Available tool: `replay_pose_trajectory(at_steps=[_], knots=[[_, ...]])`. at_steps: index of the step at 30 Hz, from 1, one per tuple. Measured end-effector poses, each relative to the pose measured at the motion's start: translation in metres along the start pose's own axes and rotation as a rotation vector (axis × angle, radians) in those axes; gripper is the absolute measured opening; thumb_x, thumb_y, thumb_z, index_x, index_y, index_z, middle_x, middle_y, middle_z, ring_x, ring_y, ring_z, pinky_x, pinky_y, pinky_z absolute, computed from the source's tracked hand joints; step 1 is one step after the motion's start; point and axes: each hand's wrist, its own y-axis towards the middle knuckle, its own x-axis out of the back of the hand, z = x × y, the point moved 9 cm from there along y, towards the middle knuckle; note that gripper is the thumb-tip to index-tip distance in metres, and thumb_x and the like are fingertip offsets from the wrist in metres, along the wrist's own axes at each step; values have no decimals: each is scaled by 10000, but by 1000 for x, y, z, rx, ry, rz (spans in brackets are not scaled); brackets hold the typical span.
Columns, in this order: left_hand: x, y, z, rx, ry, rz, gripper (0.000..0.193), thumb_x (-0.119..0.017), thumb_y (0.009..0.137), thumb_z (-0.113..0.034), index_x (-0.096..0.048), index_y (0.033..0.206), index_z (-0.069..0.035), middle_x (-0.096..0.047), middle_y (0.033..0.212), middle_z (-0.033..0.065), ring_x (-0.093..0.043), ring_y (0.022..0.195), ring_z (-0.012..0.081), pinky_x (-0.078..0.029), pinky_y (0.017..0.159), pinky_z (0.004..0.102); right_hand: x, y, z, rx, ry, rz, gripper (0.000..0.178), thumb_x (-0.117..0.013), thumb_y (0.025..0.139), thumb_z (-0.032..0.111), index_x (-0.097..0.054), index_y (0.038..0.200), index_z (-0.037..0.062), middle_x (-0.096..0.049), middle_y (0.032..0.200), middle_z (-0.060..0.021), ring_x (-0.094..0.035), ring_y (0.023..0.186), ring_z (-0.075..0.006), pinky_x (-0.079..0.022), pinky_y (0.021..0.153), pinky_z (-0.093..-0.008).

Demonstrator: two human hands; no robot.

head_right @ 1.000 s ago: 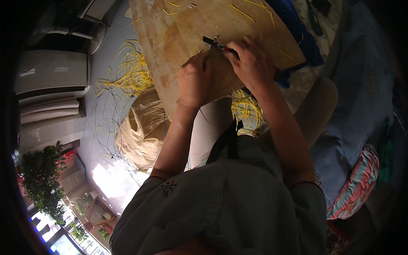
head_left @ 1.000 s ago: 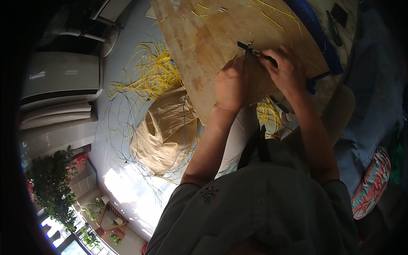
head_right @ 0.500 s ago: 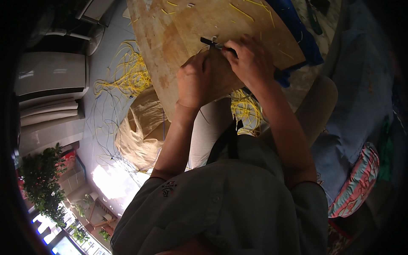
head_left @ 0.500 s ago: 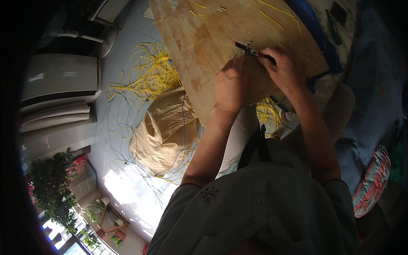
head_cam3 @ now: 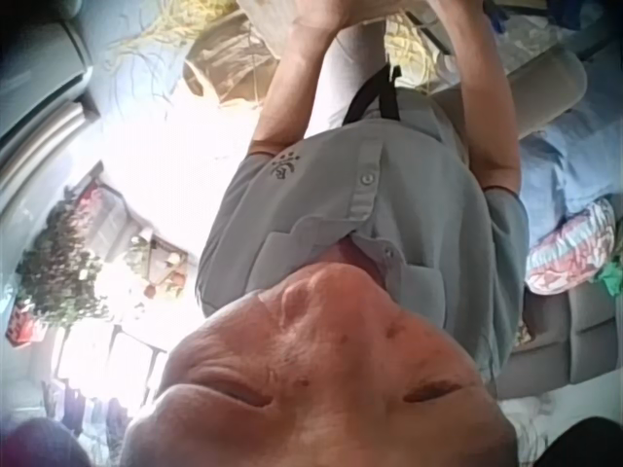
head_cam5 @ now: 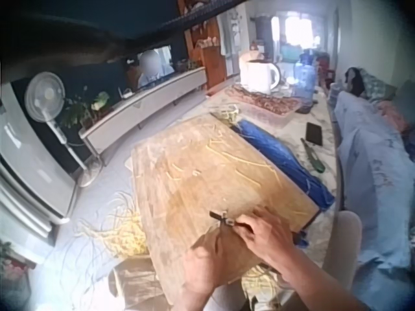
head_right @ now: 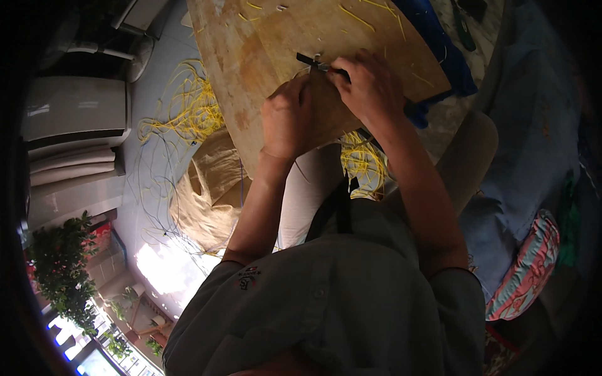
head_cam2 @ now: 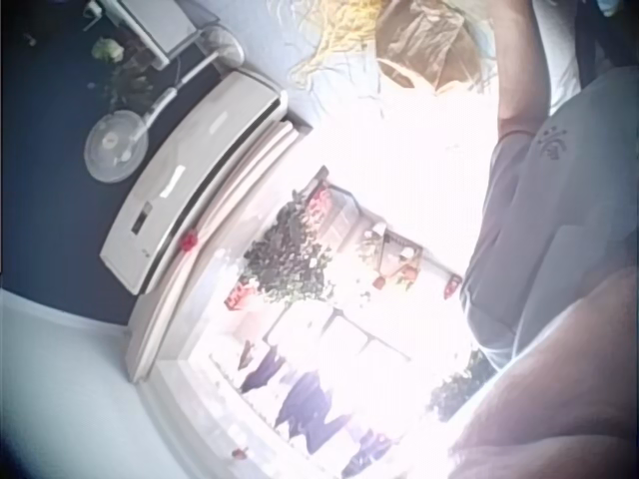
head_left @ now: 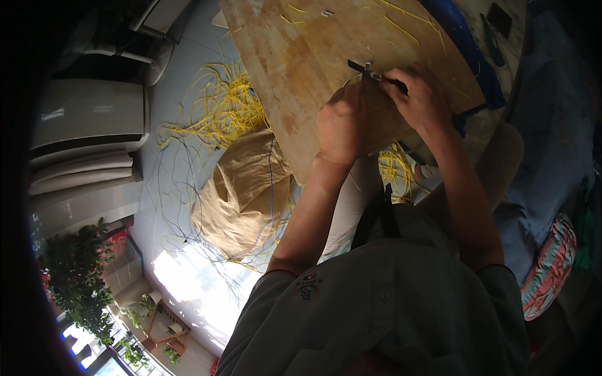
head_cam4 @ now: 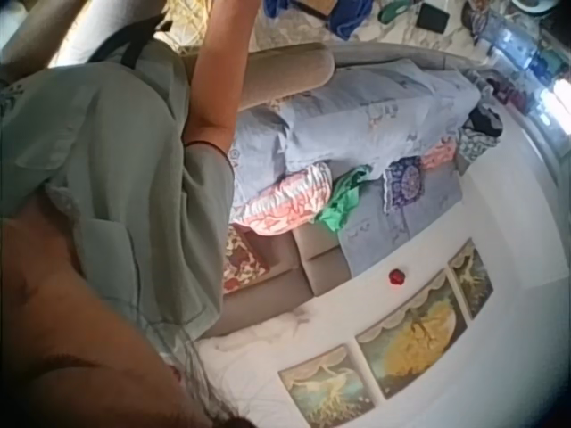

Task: The person sits on the floor and strips the outer insulation from white electrical wires using a utility knife. They hold the wire against a wooden board and carefully scrape away the coating to expose the inner conductors.

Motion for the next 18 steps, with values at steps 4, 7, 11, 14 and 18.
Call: replay_pose_trajectory(at_steps=[4, 7, 11, 14, 18], knots=[[-3, -1, -1, -28, 28, 15, 148, -555, 797, -93, -641, 910, -53, -629, 823, 159, -611, 734, 326, -488, 645, 386, 2, 1, 5, 30, -35, -30, 123, -620, 786, 222, -616, 874, 136, -568, 834, -87, -572, 823, -291, -470, 681, -397], [-1, -3, -8, -44, 30, 4, 155, -559, 794, -94, -640, 922, -66, -630, 816, 155, -612, 731, 321, -490, 639, 385, 1, 6, 3, 8, -125, -93, 112, -622, 785, 220, -611, 851, 130, -561, 819, -92, -576, 816, -294, -474, 672, -409], [-7, -17, -29, -101, 31, 21, 159, -556, 790, -85, -635, 927, -70, -628, 801, 150, -612, 723, 321, -493, 634, 382, 2, 22, -9, -19, -116, -90, 126, -623, 791, 223, -606, 857, 116, -557, 821, -101, -570, 815, -312, -466, 684, -414], [-10, -15, -24, -87, 2, -8, 154, -553, 788, -80, -632, 919, -66, -627, 792, 149, -611, 714, 321, -494, 625, 385, 6, 11, -23, 2, 49, -122, 140, -631, 788, 231, -607, 868, 119, -557, 826, -107, -555, 811, -321, -453, 684, -419], [-11, -18, -24, -81, 8, 17, 135, -552, 789, -83, -628, 898, -62, -627, 776, 147, -610, 698, 322, -495, 613, 390, 27, -12, -5, 9, -51, -47, 148, -656, 767, 217, -640, 890, 137, -598, 858, -65, -576, 826, -278, -468, 704, -369]])
